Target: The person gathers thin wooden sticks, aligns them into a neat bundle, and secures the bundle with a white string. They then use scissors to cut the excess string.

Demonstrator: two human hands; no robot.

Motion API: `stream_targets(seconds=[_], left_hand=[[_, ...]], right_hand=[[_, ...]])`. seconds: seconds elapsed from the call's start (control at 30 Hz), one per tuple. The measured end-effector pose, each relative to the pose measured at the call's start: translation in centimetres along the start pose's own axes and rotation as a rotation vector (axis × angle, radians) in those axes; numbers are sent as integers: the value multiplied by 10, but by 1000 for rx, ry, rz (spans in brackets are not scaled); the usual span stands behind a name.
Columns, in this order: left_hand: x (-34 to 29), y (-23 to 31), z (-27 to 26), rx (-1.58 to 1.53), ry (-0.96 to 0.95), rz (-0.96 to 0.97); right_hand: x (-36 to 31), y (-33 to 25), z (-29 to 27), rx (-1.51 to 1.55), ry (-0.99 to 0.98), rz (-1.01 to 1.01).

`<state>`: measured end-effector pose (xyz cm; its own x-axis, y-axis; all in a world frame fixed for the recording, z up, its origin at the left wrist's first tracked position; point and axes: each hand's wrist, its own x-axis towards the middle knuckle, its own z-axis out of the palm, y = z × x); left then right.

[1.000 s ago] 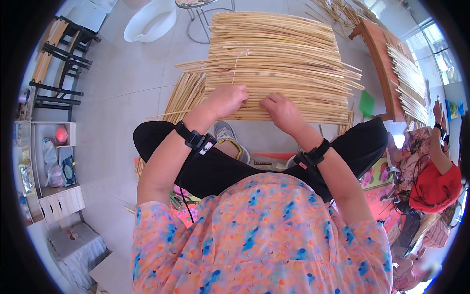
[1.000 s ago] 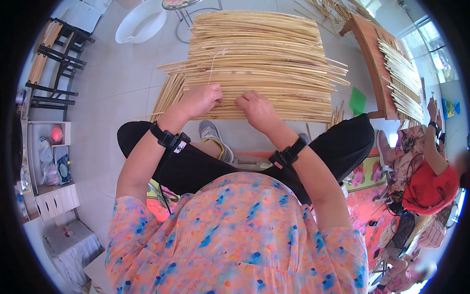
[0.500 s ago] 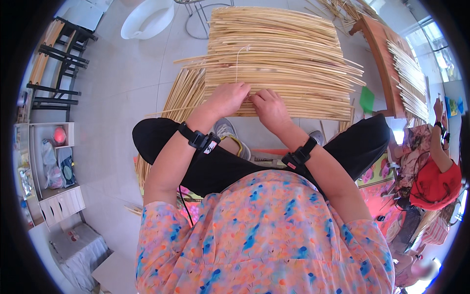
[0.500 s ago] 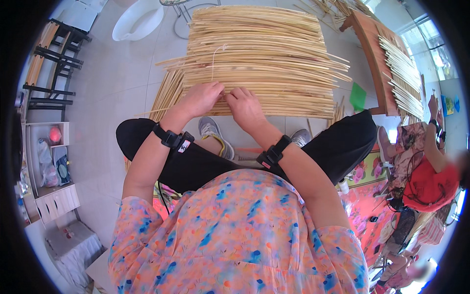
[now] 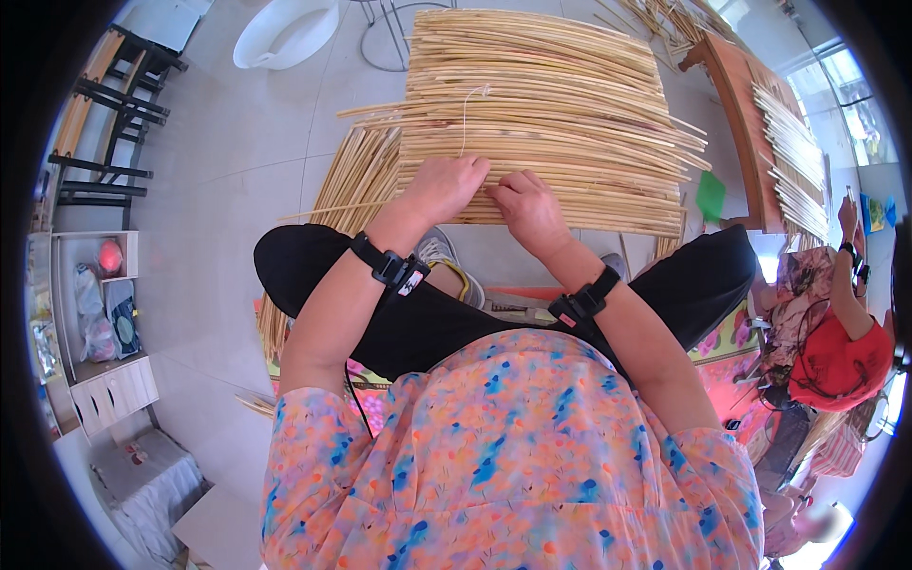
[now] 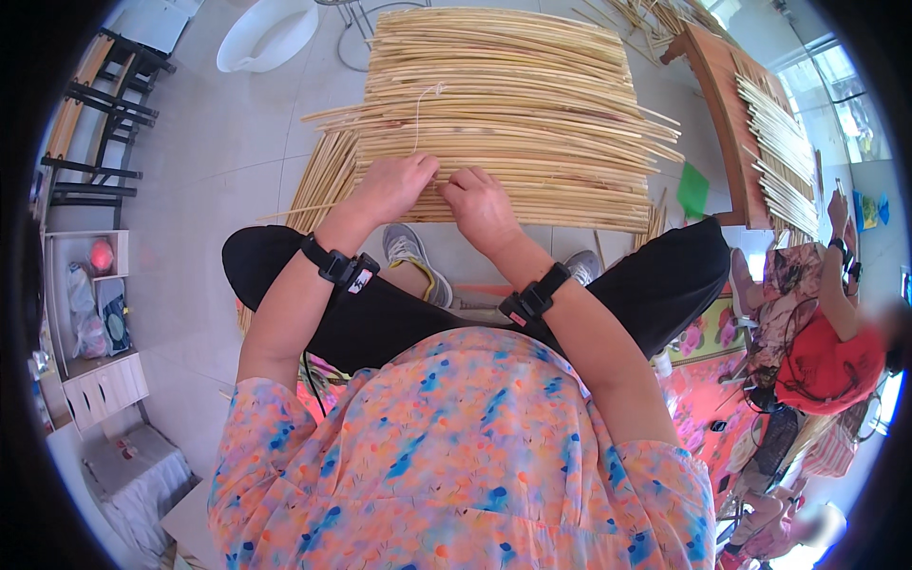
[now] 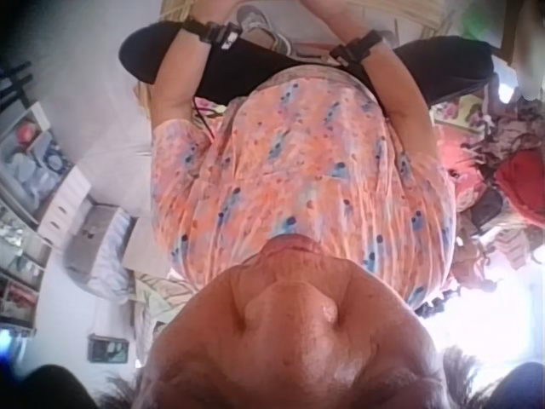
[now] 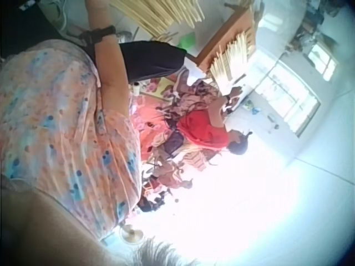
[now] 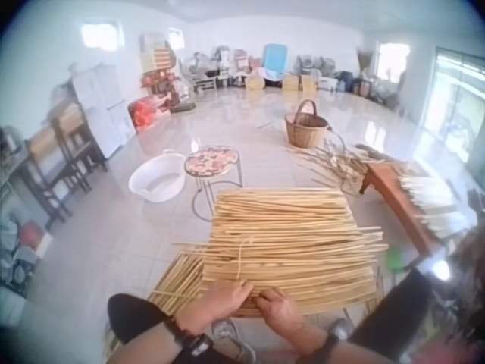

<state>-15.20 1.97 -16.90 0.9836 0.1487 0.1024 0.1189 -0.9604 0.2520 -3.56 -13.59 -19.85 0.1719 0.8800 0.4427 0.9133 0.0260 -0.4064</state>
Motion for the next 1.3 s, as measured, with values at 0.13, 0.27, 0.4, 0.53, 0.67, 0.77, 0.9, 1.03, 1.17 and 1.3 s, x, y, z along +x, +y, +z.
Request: stream_targets(seconds=[0.13,0.27,0.4,0.53,0.67,0.77,0.9,1.03,1.17,1.3], left_hand=[[1,-2,2,-22,-3,0],[1,-2,4,-25,0,-11],[0,1,1,-12,1,-32],[-1,-1,3,-80,5,-64],[-6,-20,-11,-150,128,-133],[-10,-20,-45,-108,256,-220],[-20,-16,-53,-153,202,-213],[-22,-1,-32,-143,54,-119],[-9,5,-18,-45,-32,-97],[-5,6,-17,-42,11,-81]], right_hand=[[1,-3,-3,-12,-4,-5],[1,-2,-3,-24,-26,-28],[1,-1,-2,19,-29,-12],[1,-3,-3,34,-43,8],[2,-5,-5,54,-23,5],[1,-5,-4,68,-15,8],[0,-5,-4,97,0,31],[1,-6,-5,121,13,31],[1,-6,-6,103,-11,39],[1,-5,-6,110,-10,44]])
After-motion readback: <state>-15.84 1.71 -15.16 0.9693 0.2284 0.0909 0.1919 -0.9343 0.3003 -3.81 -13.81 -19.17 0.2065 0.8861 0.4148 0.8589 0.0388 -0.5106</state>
